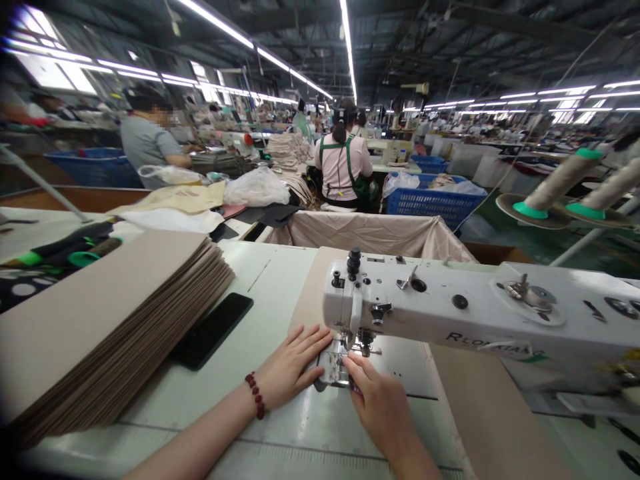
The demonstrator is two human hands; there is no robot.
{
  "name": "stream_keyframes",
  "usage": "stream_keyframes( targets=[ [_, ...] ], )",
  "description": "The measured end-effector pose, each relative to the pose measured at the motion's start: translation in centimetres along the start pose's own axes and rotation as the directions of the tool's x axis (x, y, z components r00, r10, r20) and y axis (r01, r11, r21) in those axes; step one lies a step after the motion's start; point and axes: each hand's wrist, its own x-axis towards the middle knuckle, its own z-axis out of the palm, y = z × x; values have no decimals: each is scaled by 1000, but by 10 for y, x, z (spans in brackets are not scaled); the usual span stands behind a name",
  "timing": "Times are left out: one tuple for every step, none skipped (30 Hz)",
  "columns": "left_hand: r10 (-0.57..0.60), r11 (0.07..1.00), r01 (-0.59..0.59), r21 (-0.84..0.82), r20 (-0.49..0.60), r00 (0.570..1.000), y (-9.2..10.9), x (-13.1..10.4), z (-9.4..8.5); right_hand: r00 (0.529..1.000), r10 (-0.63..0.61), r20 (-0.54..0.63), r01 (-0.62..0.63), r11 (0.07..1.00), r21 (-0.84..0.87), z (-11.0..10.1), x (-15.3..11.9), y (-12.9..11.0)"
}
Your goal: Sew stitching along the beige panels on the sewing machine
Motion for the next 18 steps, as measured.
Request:
stream_keyframes(
  targets=[
    [-3,1000,3,3,-8,1000,0,-1,1,1000,2,-5,-2,1000,1,0,0,-1],
    [-8,1000,8,6,-18,1000,0,-1,2,1000,3,-8,-3,1000,2,-1,0,-1],
    [-15,1000,16,10,-30,999,0,-2,3,1000,2,-12,-2,1000,3,-1,0,-2],
    [-24,1000,25,14,-43,999,1,-3,3,1000,1,-17,-1,1000,2,-2,0,-3],
    [-34,999,35,18,-57,998,1,-4,4,1000,-3,-22,3,1000,0,-2,0,-4],
    [-44,999,46,22,-70,997,2,-5,3,1000,-5,-29,5,1000,-4,-3,-1,-5],
    [-53,998,56,26,-82,995,3,-5,3,999,-7,-36,7,1000,-10,-4,-1,-6],
    [-67,997,70,31,-96,993,3,-3,1,999,-8,-43,8,1000,-18,-5,-1,-7],
    [-88,995,93,37,-114,990,3,-1,0,999,-8,-48,6,1000,-25,-6,-1,-8],
    [-122,991,129,43,-137,983,3,2,-2,999,-8,-53,6,1000,-31,-7,-1,-9],
    [-167,983,177,50,-166,972,2,7,-4,998,-8,-57,6,999,-35,-7,-1,-10],
    [-221,970,237,56,-198,955,0,11,-5,998,-8,-60,6,999,-38,-8,0,-11],
    [-279,952,301,64,-232,932,-1,15,-6,998,-10,-63,7,999,-41,-9,1,-11],
    [-333,929,362,72,-262,906,-2,17,-6,998,-13,-64,10,999,-43,-10,1,-12],
    [-378,906,416,81,-286,880,-4,16,-5,998,-18,-63,15,999,-43,-12,2,-12],
    [-414,884,459,92,-305,858,-4,12,-3,998,-23,-60,21,999,-43,-14,1,-13],
    [-438,866,490,103,-317,841,-5,3,-1,998,-28,-56,26,999,-41,-16,-2,-12],
    [-454,852,510,114,-322,831,-4,-11,2,998,-30,-53,28,999,-40,-19,-7,-12]
  ],
)
